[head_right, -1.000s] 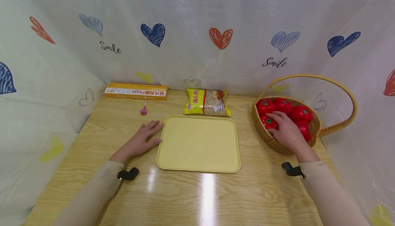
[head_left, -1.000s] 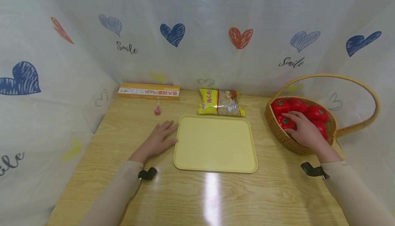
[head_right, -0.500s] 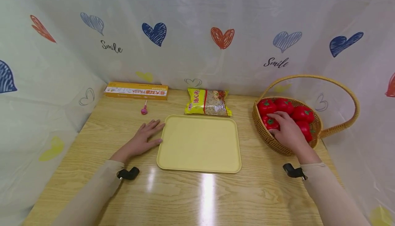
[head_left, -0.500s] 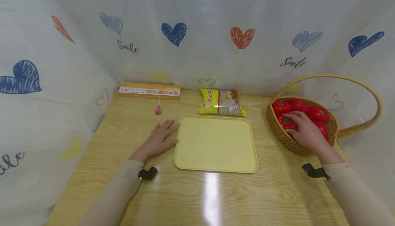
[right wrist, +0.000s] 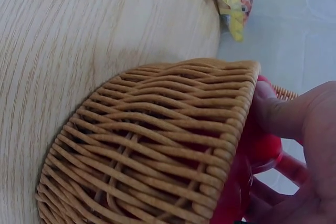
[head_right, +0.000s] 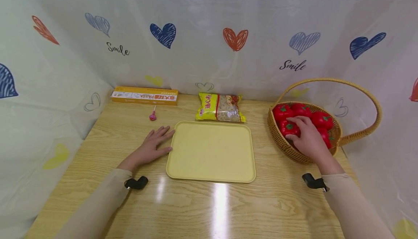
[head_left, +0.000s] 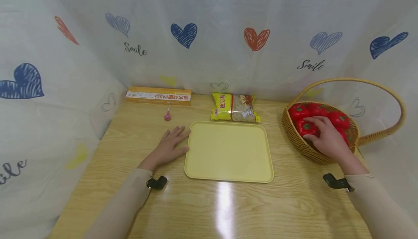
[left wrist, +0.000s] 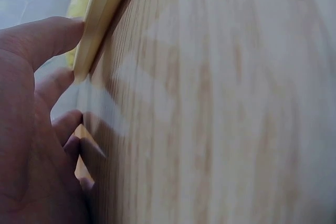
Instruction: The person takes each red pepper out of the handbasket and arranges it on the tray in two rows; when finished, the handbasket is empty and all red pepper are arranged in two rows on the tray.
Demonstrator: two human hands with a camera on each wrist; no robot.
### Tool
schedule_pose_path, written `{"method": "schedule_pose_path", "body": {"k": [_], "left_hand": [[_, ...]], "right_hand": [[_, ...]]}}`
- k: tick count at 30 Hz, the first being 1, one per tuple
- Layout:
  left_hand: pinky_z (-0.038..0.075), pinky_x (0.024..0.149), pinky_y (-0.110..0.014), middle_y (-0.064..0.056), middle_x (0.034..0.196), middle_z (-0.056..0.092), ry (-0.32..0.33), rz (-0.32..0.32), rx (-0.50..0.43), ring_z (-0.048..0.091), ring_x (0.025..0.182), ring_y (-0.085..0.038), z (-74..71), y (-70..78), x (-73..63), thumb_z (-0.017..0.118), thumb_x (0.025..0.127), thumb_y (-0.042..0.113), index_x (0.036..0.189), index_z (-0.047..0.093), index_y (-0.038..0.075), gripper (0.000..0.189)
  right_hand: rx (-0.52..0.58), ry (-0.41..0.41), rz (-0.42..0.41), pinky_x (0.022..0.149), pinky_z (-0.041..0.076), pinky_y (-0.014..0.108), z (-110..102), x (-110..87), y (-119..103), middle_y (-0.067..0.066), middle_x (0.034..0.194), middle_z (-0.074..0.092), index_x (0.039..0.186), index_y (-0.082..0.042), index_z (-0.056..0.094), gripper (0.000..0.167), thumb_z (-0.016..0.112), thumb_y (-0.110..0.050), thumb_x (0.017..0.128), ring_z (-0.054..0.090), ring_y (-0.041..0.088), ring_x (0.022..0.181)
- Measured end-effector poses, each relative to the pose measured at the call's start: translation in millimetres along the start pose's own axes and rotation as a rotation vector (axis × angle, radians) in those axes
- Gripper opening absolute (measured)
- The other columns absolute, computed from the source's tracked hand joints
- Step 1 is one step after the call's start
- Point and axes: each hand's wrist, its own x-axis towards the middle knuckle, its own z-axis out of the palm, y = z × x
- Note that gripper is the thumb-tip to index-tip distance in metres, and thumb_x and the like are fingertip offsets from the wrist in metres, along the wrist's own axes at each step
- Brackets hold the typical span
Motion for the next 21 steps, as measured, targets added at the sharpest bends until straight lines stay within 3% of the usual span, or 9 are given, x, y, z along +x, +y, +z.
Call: {"method": "schedule_pose_path", "body": {"k": [7,21], "left_hand": [[-0.003,0.123,-0.059,-0.016,0.167,0.023,-0.011,-0.012,0.002,0.011,0.155,-0.037,-0.9,0.1,-0.1,0.063,0.100,0.037,0.158,0.039,0.012,0.068],[-0.005,0.124,-0.056,-0.014,0.168,0.022,-0.026,-0.038,-0.002,0.010,0.156,-0.035,-0.6,-1.0,0.2,0.062,0.100,0.040,0.159,0.037,0.015,0.068]], "right_hand": [[0.011,0.019,0.026,0.095,0.035,0.080,-4.0,-2.7,-0.7,0.034,0.147,0.030,0.146,-0.001,0.047,0.061,0.072,-0.023,0.096,0.042,0.059,0.123],[0.013,0.017,-0.052,0.102,0.033,0.077,-6.6,-1.8,7.1,0.030,0.151,0.037,0.147,-0.002,0.046,0.070,0.077,-0.031,0.092,0.035,0.057,0.135]]}}
